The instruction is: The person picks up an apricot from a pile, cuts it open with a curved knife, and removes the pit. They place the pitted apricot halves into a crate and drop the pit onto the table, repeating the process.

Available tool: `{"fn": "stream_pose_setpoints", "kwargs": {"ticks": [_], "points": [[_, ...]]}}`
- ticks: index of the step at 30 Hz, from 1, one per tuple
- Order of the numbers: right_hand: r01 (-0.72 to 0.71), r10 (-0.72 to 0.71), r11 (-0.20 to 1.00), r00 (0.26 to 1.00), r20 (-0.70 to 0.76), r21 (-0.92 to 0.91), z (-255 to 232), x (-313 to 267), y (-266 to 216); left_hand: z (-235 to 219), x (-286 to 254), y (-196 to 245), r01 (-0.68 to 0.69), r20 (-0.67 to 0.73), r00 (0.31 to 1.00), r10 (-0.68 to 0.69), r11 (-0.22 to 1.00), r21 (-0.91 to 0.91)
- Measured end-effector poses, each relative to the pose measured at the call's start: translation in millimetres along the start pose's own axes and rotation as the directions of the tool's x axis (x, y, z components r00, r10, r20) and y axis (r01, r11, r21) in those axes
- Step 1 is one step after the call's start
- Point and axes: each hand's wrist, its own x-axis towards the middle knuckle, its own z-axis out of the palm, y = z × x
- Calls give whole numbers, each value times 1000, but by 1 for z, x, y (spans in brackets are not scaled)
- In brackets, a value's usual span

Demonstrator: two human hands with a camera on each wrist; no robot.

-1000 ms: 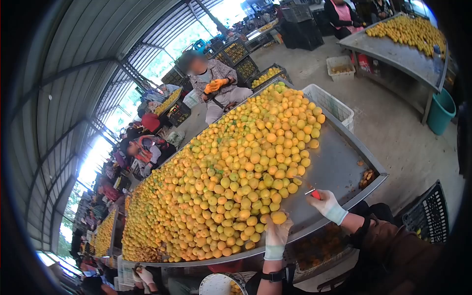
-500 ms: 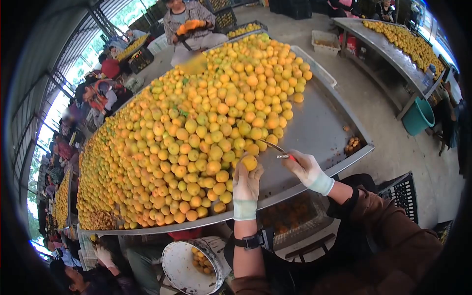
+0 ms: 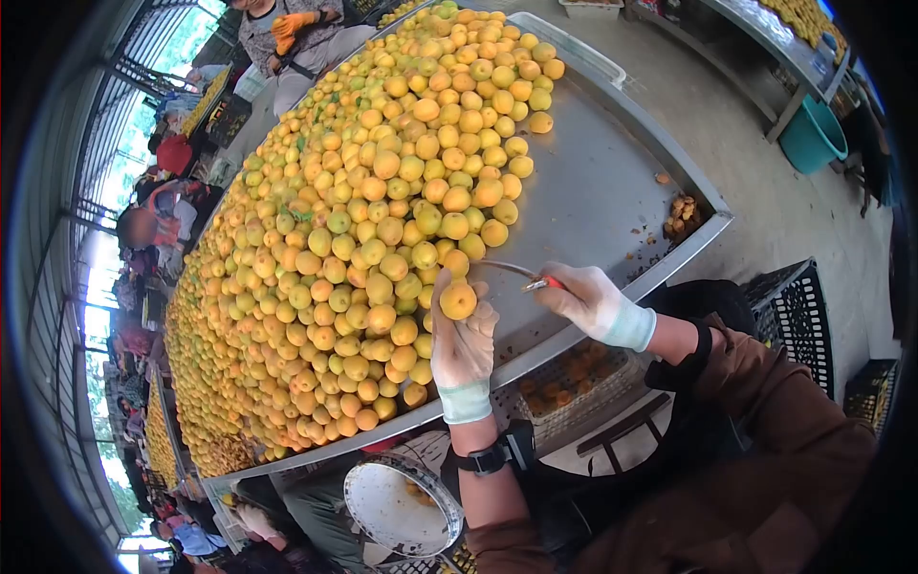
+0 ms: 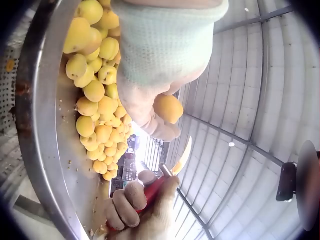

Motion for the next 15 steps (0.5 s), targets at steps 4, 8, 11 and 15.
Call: {"fn": "stream_pose_setpoints", "kwargs": {"ticks": [4,8,11,15], "points": [[-4,3,1000,998,61,12,3,1,-5,-12,6,-8,54,87,995,-43,991,-122],[2,-3,1000,999,47,17,3,6,1,-12,16,-15,79,139,989,-47,969,-236],[25,-27,997,999,23,70,2,8,4,5,19,-16,26,-7,1000,-27,995,-101],[-35,32,998,999,44,60,-3,7,-5,-1,17,-27,83,47,995,-88,990,112]]}}
